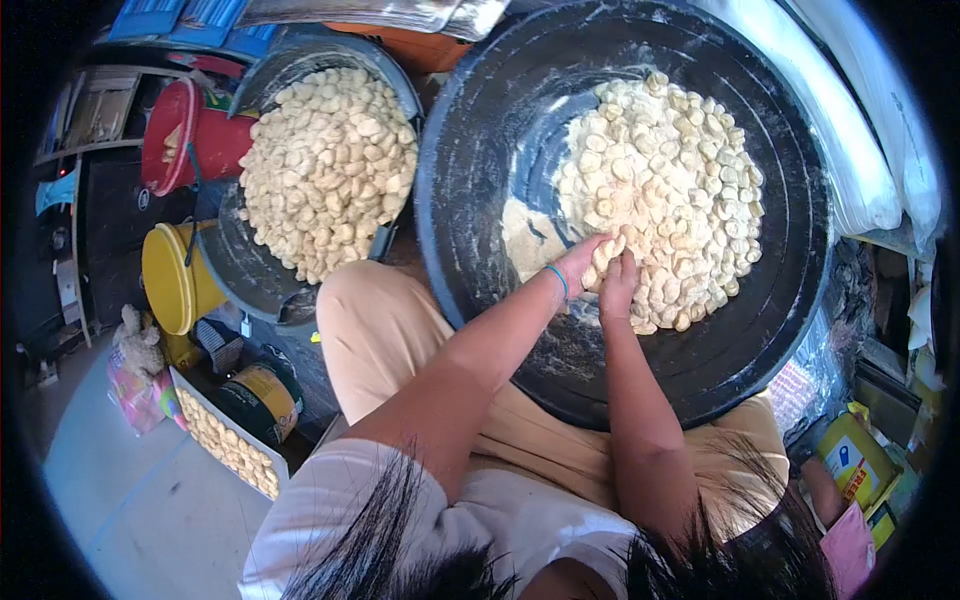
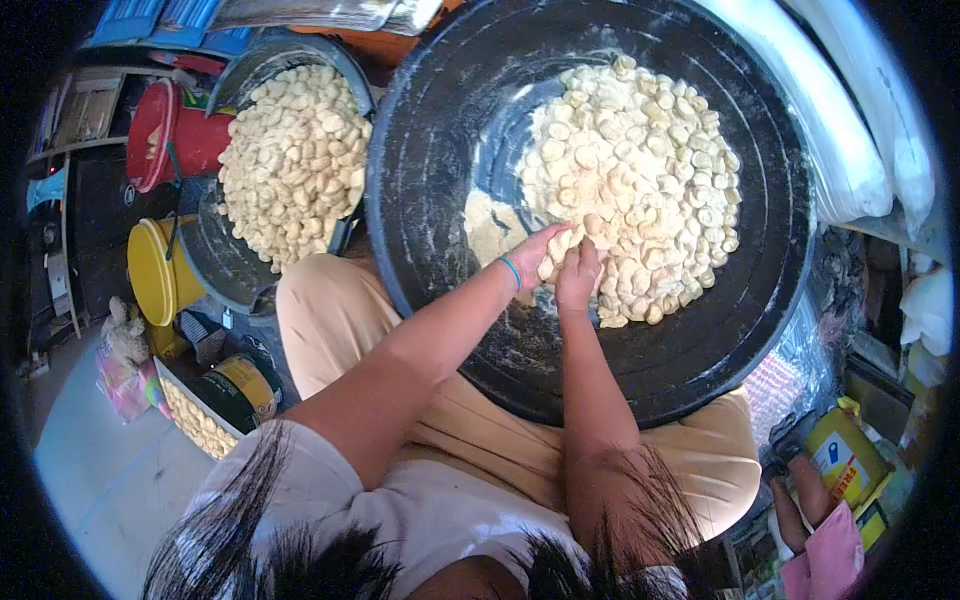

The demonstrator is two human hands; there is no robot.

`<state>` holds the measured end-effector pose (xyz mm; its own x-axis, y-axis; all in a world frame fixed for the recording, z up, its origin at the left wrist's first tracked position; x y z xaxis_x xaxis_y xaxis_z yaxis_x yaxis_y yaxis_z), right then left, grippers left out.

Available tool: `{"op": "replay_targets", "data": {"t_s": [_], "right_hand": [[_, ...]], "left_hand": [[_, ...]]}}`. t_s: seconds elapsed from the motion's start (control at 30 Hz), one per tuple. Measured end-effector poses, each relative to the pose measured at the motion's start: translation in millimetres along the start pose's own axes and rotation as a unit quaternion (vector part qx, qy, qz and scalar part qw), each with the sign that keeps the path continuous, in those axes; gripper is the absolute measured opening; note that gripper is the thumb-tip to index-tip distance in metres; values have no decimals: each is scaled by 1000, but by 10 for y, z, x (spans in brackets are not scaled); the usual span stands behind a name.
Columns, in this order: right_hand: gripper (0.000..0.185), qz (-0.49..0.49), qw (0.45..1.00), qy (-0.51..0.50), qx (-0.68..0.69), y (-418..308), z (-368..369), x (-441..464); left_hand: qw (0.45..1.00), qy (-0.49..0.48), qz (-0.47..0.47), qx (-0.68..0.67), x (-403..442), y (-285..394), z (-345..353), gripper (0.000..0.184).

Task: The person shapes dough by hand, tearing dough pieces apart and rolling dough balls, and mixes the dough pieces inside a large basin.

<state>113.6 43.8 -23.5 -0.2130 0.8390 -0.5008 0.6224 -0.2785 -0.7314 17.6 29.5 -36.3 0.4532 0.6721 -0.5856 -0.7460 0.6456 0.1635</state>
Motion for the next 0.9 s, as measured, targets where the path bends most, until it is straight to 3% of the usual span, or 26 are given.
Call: {"op": "replay_targets", "data": {"t_s": [0.03, 0.1, 0.17, 0.27, 0.37, 0.4, 0.5, 0.53, 0.57, 0.63, 0.67, 0.77, 0.8, 0.9], "right_hand": [[40, 16, 996, 7, 93, -20, 19, 23], [38, 14, 970, -47, 237, -594, 176, -87], [39, 12, 937, -165, 307, -1494, -7, -329], [42, -41, 883, -315, 345, -2050, -75, -520], [45, -169, 930, -273, 180, -2421, 56, -737], [46, -254, 924, -252, 135, -2498, 105, -719], [42, -46, 892, -298, 336, -2369, 46, -590], [34, -37, 889, -262, 373, -2448, -18, -627], [34, -72, 900, -248, 351, -2466, -41, -615], [35, -131, 918, -224, 299, -2456, -65, -622], [37, -155, 939, -163, 260, -2486, -94, -648], [36, -270, 919, -231, 172, -2696, -119, -817], [30, -365, 911, -172, 82, -2808, -127, -881], [25, -161, 923, -240, 253, -2422, -214, -564]], "left_hand": [[998, 46, -16, 48, -81, 126, 39, 46], [995, 47, 11, 89, -623, 602, 276, 41], [996, -32, 47, 67, -1083, 911, 554, 43], [987, -93, 102, 88, -1645, 1181, 762, 42], [944, 130, 232, 196, -2074, 1211, 742, 39], [948, 118, 250, 155, -2160, 1198, 735, 34], [963, 17, 241, 118, -2313, 1249, 675, 30], [964, 23, 249, 94, -2342, 1291, 692, 25], [960, 15, 257, 111, -2328, 1345, 683, 22], [962, -91, 234, 110, -2322, 1476, 840, 21], [968, -115, 206, 82, -2387, 1509, 932, 32], [958, -161, 221, 80, -2097, 1539, 799, 35], [963, -126, 214, 107, -2103, 1530, 828, 39], [961, -125, 153, 195, -2112, 1516, 827, 40]]}}
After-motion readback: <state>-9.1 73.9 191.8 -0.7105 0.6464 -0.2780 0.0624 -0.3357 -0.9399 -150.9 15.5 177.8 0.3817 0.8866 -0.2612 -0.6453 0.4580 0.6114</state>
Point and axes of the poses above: each hand's wrist, its own x-axis towards the middle knuckle, its own z-axis out of the palm, y = z × x, the point moved 5 cm from there along x, towards the middle knuckle, and after that the axes turned 11 degrees about -y, right-handed, at the moved point
